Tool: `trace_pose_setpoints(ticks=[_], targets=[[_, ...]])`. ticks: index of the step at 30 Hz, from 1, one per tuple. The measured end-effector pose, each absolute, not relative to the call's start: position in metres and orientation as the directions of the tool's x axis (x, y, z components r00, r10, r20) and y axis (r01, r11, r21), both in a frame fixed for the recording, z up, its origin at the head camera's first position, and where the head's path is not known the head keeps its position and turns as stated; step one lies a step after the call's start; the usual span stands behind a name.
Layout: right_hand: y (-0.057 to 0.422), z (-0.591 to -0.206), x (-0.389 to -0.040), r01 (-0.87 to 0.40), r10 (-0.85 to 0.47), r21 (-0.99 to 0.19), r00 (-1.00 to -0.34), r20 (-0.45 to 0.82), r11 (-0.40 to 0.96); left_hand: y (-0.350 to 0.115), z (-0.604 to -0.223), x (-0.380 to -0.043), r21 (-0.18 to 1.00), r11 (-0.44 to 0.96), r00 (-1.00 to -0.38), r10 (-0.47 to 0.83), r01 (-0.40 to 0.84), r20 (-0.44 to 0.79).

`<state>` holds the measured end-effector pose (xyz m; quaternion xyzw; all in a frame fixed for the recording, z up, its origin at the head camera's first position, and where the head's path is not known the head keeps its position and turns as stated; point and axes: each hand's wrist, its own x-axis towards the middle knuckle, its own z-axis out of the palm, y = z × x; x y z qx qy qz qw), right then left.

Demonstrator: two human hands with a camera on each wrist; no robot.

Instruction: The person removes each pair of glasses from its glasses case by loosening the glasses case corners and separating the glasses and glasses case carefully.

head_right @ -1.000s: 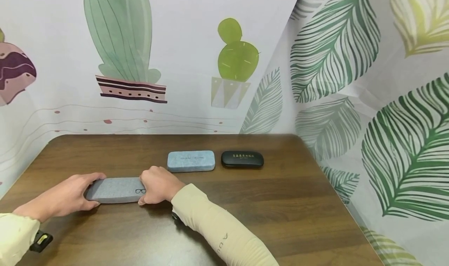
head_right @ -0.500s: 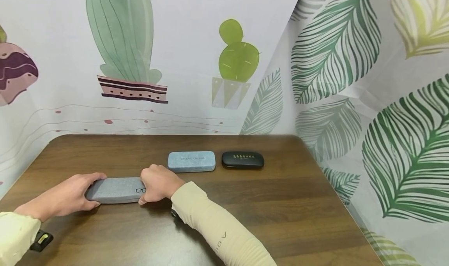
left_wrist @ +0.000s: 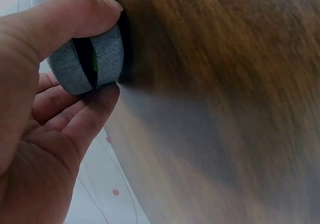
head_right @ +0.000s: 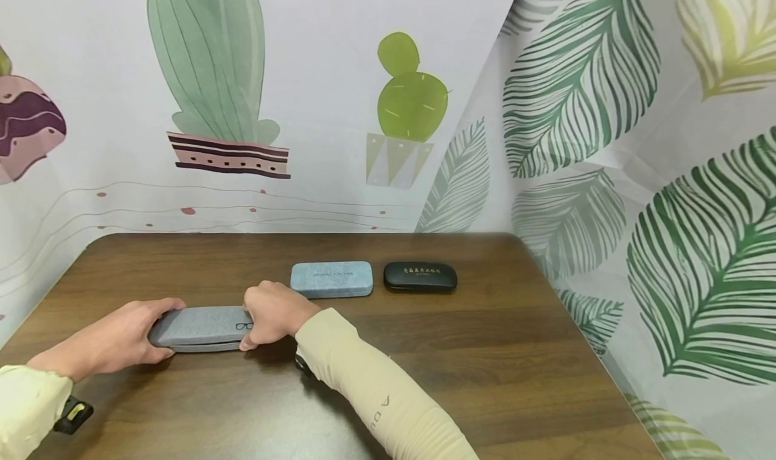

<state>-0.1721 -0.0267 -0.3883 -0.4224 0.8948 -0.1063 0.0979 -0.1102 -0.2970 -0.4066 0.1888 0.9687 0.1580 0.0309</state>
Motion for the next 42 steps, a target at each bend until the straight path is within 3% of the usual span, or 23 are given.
trace_pose_setpoints(ticks=[20,42], targets=[[-0.026,-0.379,-0.181,-0.751,-0.812,-0.325,-0.572,-0.115,0.575,-0.304,-0.412,-0.111,0.346,0.863,-0.927,0.368,0.37,0.072],[-0.028,-0.375,-0.19,-0.704,-0.814,-0.415,-0.539,-0.217,0.576,-0.307,-0.412,-0.11,0.412,0.858,-0.946,0.325,0.305,0.024]])
